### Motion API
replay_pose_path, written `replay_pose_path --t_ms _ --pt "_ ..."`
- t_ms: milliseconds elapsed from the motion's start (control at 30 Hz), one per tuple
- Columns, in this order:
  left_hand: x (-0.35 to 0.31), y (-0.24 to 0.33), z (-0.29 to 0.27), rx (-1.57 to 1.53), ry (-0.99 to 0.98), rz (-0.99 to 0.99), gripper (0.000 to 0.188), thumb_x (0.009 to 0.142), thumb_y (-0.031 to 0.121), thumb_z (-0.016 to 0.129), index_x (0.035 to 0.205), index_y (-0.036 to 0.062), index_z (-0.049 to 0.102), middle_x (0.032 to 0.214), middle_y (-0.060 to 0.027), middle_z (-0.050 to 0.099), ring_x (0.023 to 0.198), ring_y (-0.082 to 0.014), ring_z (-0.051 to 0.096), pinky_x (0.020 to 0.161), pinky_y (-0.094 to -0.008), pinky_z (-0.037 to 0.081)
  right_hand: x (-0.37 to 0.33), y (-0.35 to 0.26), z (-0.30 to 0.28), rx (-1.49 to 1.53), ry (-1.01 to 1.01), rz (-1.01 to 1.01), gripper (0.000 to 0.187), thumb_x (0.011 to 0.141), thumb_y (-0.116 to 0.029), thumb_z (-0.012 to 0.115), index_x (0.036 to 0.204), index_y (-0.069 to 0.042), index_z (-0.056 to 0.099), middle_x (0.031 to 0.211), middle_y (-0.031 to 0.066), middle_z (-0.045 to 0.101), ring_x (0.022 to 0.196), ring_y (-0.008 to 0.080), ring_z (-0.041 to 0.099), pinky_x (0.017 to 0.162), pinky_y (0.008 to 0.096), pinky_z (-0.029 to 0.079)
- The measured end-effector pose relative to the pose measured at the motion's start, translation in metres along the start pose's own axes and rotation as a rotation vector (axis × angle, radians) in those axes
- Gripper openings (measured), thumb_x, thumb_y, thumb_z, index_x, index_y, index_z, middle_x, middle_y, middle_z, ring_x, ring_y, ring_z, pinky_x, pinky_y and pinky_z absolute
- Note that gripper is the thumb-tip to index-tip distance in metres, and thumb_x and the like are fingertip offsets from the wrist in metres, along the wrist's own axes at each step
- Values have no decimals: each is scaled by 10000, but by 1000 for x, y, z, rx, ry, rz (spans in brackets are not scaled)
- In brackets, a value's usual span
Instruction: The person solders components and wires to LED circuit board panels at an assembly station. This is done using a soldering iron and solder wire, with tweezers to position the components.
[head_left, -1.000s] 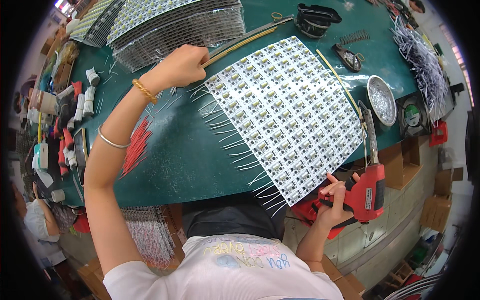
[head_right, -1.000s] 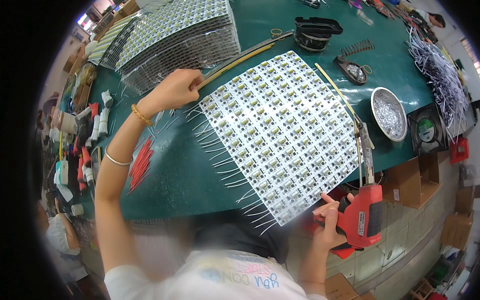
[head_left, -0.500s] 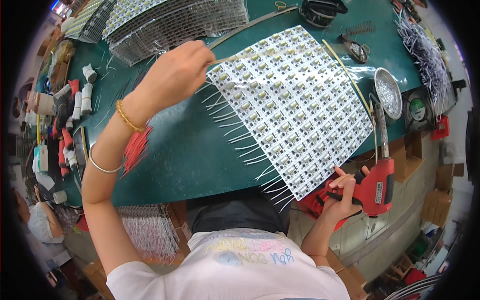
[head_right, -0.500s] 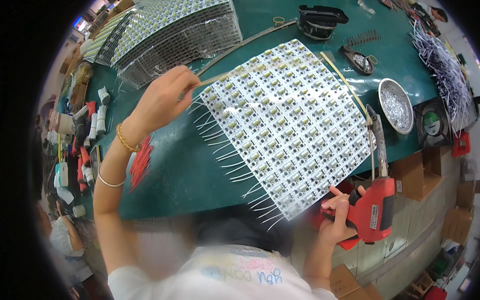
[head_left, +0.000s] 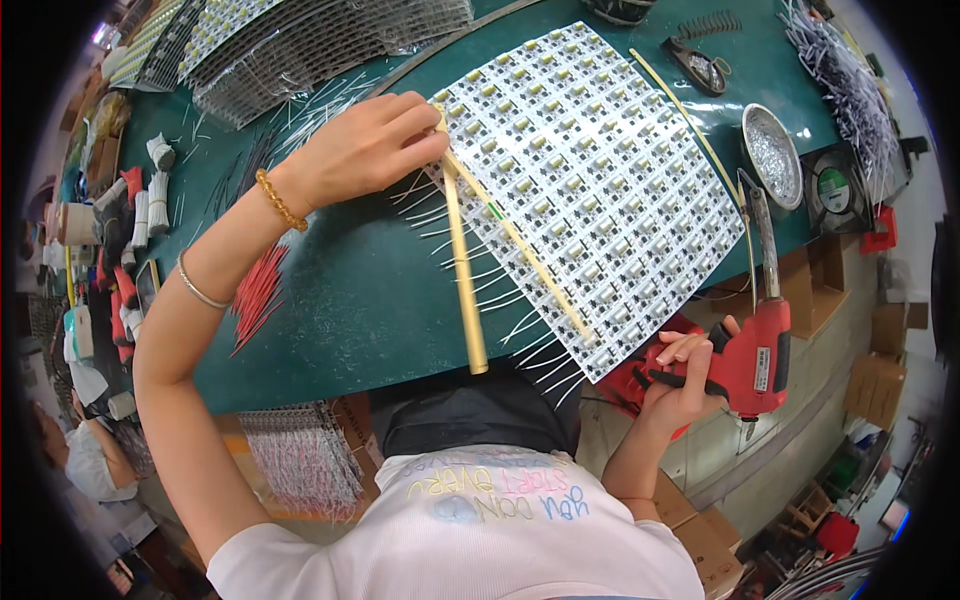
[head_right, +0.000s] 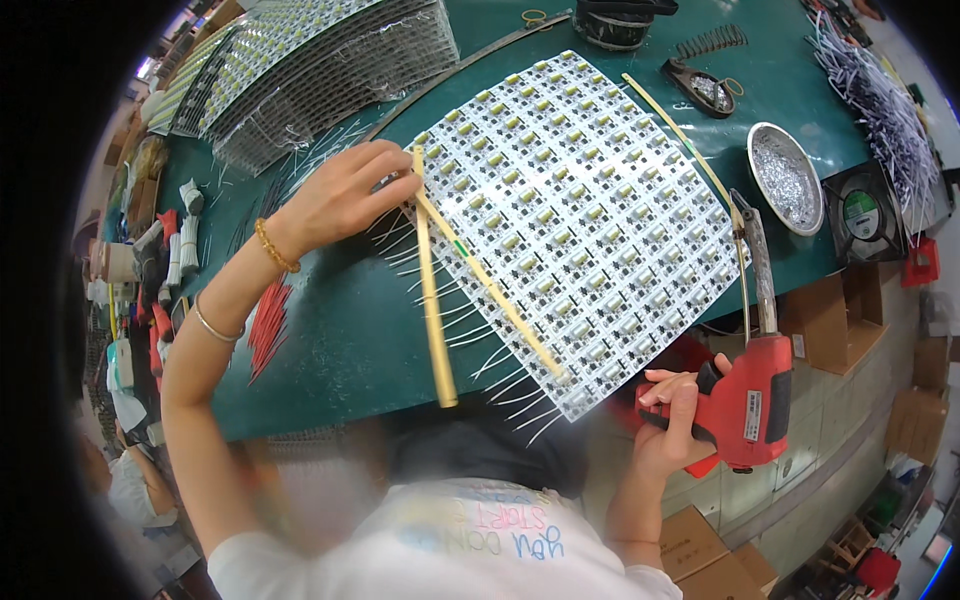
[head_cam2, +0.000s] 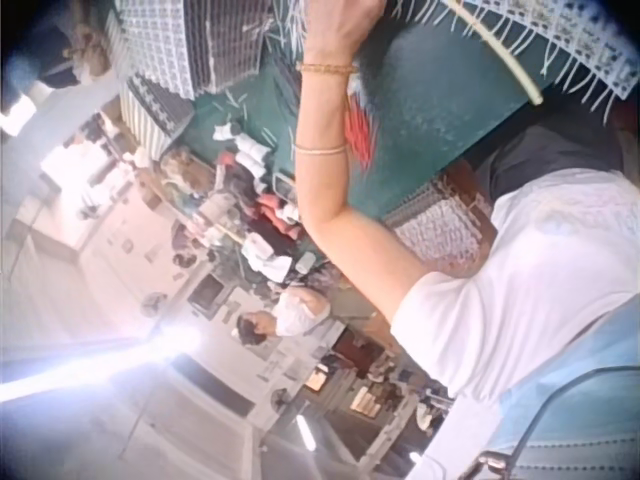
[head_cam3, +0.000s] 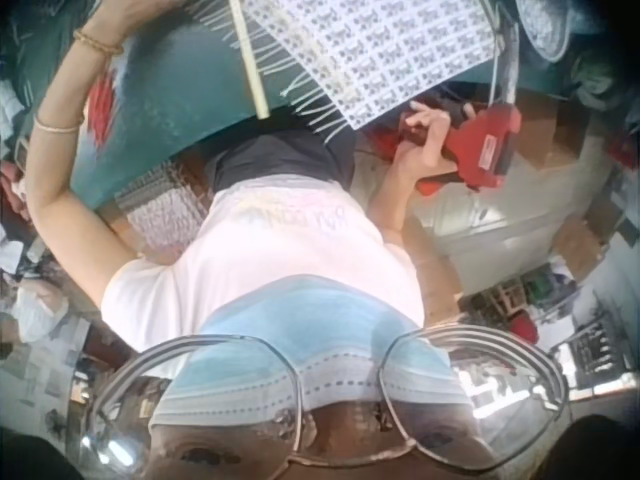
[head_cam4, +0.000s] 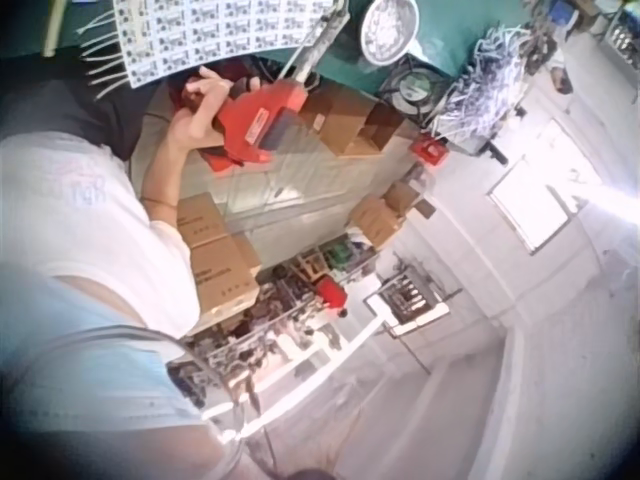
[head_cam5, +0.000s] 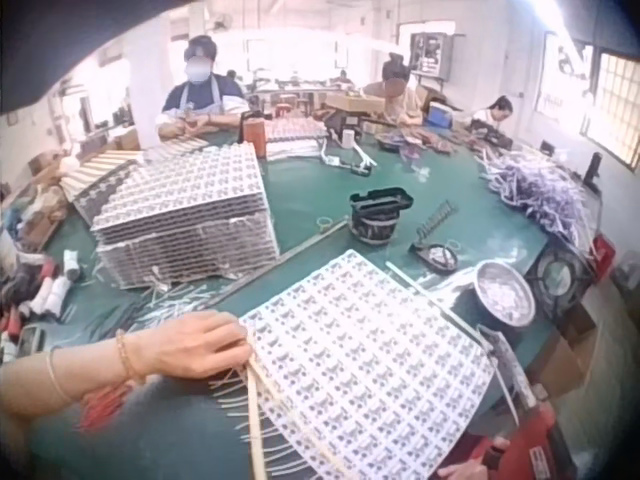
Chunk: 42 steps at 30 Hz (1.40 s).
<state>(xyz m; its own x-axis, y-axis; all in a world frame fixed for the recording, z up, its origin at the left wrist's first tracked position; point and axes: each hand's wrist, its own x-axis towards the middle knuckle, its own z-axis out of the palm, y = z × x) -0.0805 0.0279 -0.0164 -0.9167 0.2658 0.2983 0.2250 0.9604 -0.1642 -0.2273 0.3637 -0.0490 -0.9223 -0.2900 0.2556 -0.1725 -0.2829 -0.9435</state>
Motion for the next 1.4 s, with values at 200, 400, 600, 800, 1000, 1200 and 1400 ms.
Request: replay_pose_path --t_ms 200,400,600,800,1000,1200,1400 --pt "4 2 1 -29 -3 -53 255 706 36 585 957 40 539 890 -104 534 835 -259 550 683 -338 488 0 1 3 -15 -5 4 361 872 -43 474 1196 65 356 591 45 444 491 121 454 630 320 480" --pt "2 -10 2 43 125 -60 257 681 -5 593 932 45 565 858 -87 543 799 -230 554 648 -307 496 -1 3 0 -5 -10 7 357 874 -42 476 1194 67 359 597 46 450 489 120 455 623 315 479" --pt "6 -28 11 133 188 -120 273 659 -14 640 914 75 605 861 -66 556 778 -195 562 635 -283 510 -1 3 0 4 3 19 357 876 -47 489 1193 58 366 609 44 456 488 117 453 622 311 477" --pt "16 -35 24 110 207 -93 330 665 0 659 981 91 622 923 -64 572 846 -194 563 670 -283 521 -3 3 2 -24 10 4 356 875 -54 495 1192 54 373 612 42 457 483 112 448 617 309 476" --pt "13 -21 17 61 199 -155 397 642 -48 639 1014 91 625 975 -105 581 905 -269 560 708 -334 508 -2 3 1 -23 29 13 348 877 -52 483 1191 55 374 609 40 451 484 110 441 622 307 473" --pt "6 11 -1 -181 133 -186 307 663 6 669 959 89 655 984 -92 592 938 -274 542 780 -347 474 0 1 4 -2 21 47 348 879 -49 478 1190 56 365 608 44 448 484 115 437 629 310 474" --pt "3 11 9 -270 128 -281 260 674 47 694 928 96 667 917 -58 596 868 -229 541 724 -318 467 -2 2 5 -14 -2 37 352 875 -44 483 1188 61 361 591 46 441 481 118 438 621 308 474"
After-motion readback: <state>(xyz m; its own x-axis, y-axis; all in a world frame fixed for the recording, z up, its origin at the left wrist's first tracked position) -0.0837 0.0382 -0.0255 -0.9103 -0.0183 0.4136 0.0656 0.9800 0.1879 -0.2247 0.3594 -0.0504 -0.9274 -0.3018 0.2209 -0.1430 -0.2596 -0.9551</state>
